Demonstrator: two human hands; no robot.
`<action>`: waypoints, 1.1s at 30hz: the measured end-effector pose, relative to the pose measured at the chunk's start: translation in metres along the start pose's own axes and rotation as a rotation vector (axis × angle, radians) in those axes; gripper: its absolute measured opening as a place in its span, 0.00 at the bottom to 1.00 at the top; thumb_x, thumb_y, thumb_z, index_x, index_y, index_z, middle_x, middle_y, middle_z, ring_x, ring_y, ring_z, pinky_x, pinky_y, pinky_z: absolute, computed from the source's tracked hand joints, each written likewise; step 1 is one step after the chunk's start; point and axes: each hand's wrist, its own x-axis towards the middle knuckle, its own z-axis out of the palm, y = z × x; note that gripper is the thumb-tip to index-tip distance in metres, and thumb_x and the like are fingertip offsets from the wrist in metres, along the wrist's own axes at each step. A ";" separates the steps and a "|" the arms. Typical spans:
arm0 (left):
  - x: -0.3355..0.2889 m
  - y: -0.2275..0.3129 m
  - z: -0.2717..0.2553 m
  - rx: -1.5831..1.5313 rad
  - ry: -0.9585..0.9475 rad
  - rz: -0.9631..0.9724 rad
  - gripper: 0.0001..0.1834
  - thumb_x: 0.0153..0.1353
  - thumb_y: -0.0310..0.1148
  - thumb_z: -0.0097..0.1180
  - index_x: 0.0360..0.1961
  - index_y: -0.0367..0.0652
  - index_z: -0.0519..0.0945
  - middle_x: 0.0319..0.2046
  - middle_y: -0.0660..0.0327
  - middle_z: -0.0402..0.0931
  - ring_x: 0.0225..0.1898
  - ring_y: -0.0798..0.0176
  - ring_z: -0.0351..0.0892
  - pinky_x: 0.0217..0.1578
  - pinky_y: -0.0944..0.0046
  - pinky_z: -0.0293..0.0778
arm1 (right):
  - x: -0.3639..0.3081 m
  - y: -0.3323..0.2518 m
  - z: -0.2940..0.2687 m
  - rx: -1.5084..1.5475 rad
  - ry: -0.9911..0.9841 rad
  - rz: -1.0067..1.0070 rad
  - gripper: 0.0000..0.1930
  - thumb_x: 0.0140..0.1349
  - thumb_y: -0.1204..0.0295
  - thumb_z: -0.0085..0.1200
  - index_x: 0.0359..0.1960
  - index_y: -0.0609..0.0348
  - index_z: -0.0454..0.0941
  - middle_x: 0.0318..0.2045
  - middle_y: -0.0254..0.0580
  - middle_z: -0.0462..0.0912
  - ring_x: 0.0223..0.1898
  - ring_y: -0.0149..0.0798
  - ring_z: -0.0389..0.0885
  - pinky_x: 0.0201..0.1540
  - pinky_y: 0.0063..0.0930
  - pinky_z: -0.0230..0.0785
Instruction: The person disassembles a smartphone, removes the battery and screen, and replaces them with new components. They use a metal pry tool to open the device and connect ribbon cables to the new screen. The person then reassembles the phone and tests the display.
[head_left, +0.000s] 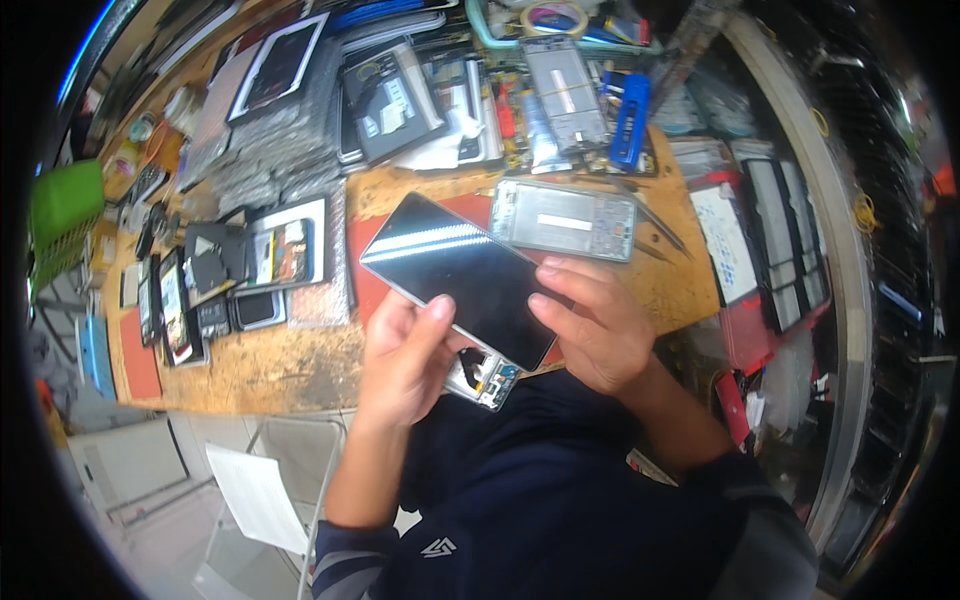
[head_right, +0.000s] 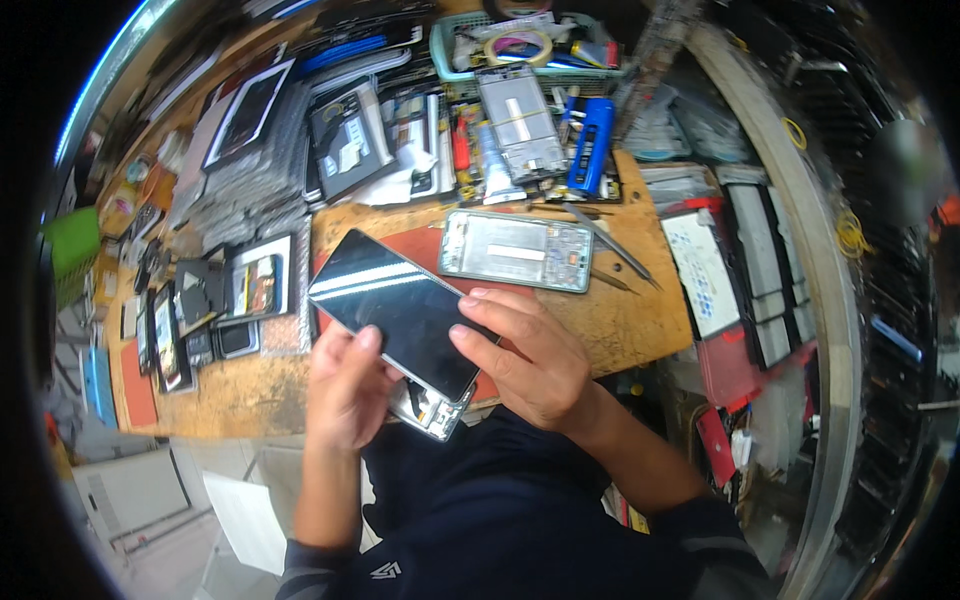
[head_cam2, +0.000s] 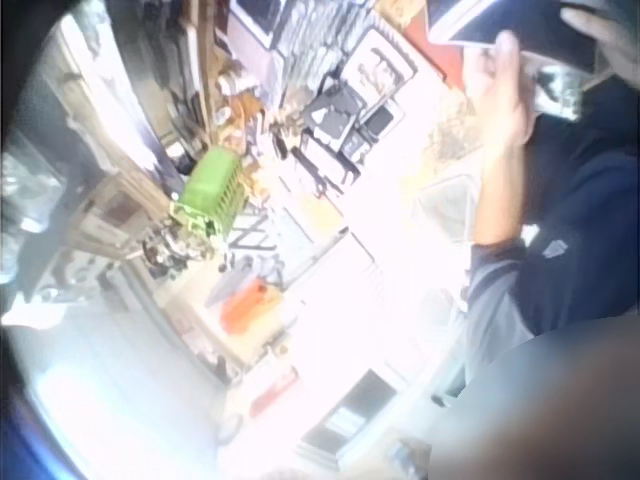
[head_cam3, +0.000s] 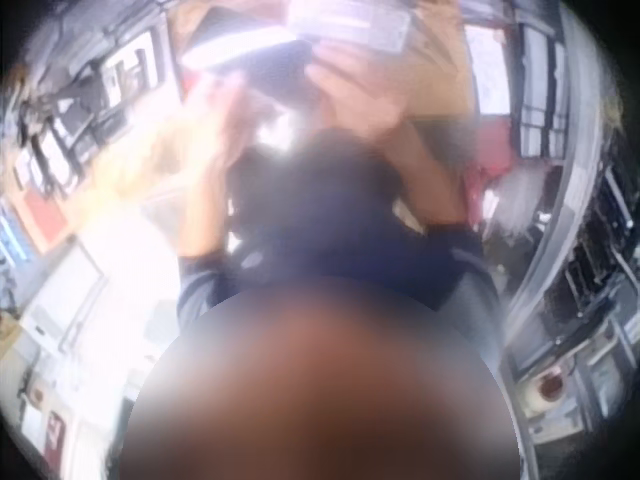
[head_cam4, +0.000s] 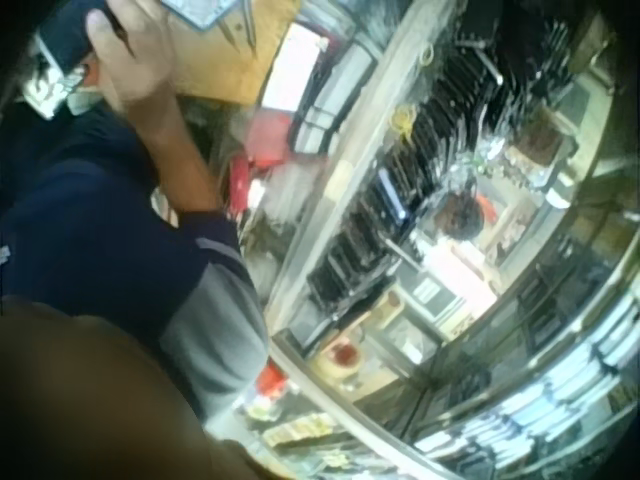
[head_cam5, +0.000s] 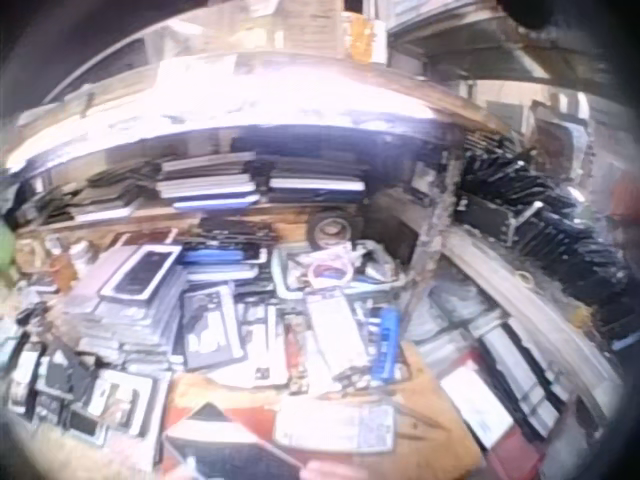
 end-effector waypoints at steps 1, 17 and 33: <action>0.002 -0.005 -0.004 0.047 0.040 0.009 0.15 0.80 0.29 0.57 0.60 0.32 0.72 0.53 0.49 0.84 0.50 0.57 0.89 0.53 0.53 0.88 | -0.002 -0.003 0.003 -0.024 0.001 0.053 0.24 0.51 0.93 0.61 0.53 0.74 0.85 0.52 0.59 0.86 0.54 0.57 0.88 0.56 0.42 0.85; 0.007 -0.006 -0.006 0.289 0.000 0.090 0.16 0.78 0.30 0.60 0.58 0.31 0.75 0.47 0.51 0.87 0.42 0.63 0.90 0.44 0.63 0.89 | -0.005 -0.011 0.003 -0.063 -0.175 0.154 0.58 0.46 0.69 0.86 0.76 0.74 0.61 0.66 0.69 0.76 0.65 0.62 0.80 0.67 0.50 0.74; 0.007 -0.005 -0.005 0.303 0.003 0.069 0.16 0.78 0.31 0.61 0.56 0.30 0.76 0.44 0.52 0.87 0.40 0.64 0.90 0.44 0.64 0.87 | -0.004 -0.011 0.002 -0.089 -0.123 0.096 0.55 0.44 0.69 0.86 0.73 0.74 0.65 0.62 0.67 0.79 0.59 0.61 0.82 0.61 0.49 0.77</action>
